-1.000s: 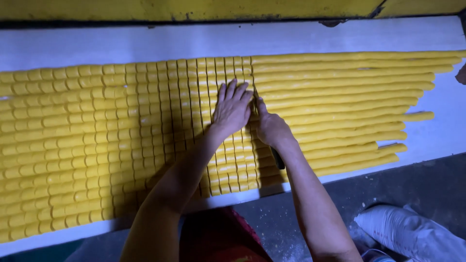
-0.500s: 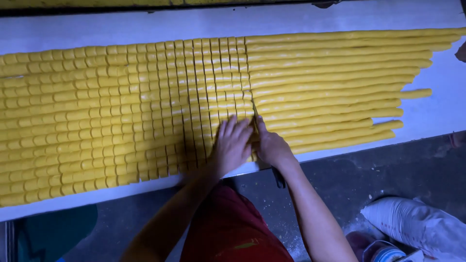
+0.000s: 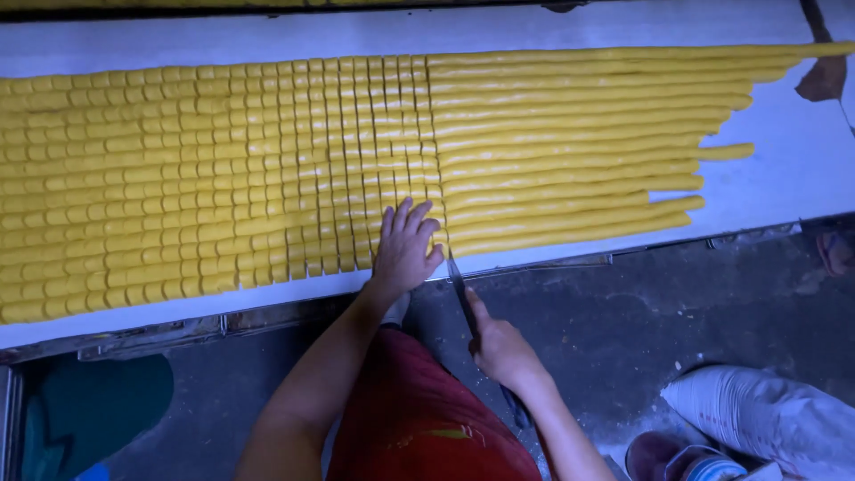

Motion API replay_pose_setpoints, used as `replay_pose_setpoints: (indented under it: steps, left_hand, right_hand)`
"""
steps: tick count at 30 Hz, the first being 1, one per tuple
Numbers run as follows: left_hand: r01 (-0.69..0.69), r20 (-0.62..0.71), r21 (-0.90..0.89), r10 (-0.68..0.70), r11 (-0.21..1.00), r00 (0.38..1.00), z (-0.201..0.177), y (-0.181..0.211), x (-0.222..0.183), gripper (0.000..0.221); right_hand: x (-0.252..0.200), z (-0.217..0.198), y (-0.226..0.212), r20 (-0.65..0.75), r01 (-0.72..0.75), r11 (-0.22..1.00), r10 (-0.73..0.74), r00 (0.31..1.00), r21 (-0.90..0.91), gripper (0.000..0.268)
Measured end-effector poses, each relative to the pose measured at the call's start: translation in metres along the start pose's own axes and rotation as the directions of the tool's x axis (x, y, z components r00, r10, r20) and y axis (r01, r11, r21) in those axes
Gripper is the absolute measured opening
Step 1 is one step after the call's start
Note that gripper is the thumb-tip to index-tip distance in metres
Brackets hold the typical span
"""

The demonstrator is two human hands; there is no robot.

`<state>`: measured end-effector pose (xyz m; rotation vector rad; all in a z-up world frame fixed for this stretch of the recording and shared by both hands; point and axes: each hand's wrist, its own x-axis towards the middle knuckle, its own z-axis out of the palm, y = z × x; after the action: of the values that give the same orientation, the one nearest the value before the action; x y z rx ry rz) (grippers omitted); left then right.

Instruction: Cutting long strips of yellow dough into small uniform pieces using a large knife on a flat surface.

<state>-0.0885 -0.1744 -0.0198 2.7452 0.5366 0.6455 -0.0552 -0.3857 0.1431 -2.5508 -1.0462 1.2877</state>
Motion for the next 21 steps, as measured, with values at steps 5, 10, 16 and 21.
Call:
replay_pose_setpoints:
  steps: [5, 10, 16, 21]
  left_hand:
    - [-0.015, -0.018, 0.003, 0.015, 1.000, 1.000, -0.004, 0.001, 0.003, 0.036]
    - [0.049, 0.171, -0.121, -0.028, 0.991, 0.985, -0.022, -0.003, 0.021, 0.036]
    - [0.030, -0.113, -0.109, -0.042, 0.994, 0.993, 0.000, -0.062, 0.109, 0.037]
    - [-0.020, -0.015, -0.077, 0.019, 0.997, 1.000, 0.027, -0.082, 0.125, 0.027]
  right_hand:
    - [-0.020, -0.066, -0.015, -0.324, 0.133, 0.978, -0.075, 0.943, 0.163, 0.078]
    - [0.072, -0.095, -0.014, -0.468, 0.120, 0.980, -0.034, 0.883, 0.157, 0.083]
    - [0.215, -0.126, -0.035, -0.419, 0.065, 0.995, -0.025, 0.908, 0.081, 0.083]
    - [0.290, -0.160, -0.066, -0.438, 0.048, 0.998, -0.029, 0.899, 0.032, 0.086]
